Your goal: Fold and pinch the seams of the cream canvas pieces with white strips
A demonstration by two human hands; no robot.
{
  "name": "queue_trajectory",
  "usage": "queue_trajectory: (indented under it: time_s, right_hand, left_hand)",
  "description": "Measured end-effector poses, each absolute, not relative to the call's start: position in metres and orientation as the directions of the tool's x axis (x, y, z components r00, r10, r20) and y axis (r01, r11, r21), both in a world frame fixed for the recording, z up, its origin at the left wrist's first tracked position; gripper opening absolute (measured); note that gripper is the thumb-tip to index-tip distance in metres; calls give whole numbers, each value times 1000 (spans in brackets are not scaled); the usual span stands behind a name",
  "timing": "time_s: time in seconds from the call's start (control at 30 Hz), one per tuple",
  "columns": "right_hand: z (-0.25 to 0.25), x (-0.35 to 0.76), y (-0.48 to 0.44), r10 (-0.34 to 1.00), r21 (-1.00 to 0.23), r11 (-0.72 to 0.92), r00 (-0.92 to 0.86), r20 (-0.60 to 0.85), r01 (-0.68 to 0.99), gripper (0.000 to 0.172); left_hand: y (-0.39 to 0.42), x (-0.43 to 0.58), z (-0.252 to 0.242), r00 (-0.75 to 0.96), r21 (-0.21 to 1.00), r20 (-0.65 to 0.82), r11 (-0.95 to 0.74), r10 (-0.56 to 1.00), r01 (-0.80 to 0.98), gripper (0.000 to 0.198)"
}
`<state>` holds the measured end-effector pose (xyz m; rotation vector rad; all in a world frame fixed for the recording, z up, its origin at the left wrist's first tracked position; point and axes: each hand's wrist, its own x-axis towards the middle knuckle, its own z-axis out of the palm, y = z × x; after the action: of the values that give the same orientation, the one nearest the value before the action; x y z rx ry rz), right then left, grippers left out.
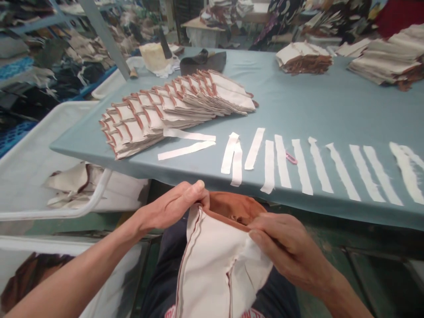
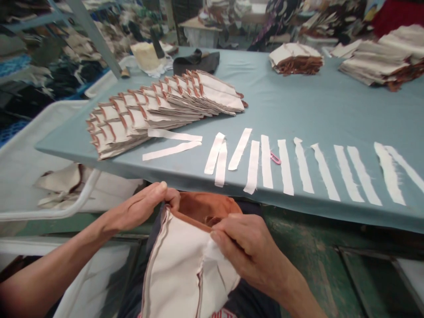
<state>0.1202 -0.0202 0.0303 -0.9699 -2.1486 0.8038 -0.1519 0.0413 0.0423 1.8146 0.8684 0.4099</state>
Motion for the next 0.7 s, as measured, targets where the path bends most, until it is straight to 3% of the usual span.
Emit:
queue_trajectory:
  time_s: [0.1, 0.4, 0.7]
  right_hand:
    - [18, 127, -19, 832, -738, 503, -481, 274, 449, 35]
    - [-1, 128, -15, 872, -756, 419, -454, 181, 502, 33]
    - [9, 116, -12, 806, -585, 586, -480, 346, 562, 26]
  left_hand:
    - [39, -147, 45, 701, 934, -136, -144, 700, 326, 74]
    - [37, -138, 50, 815, 972, -225, 69, 534, 223, 35]
    - [37, -136, 66, 853, 978, -201, 48, 482, 204, 21]
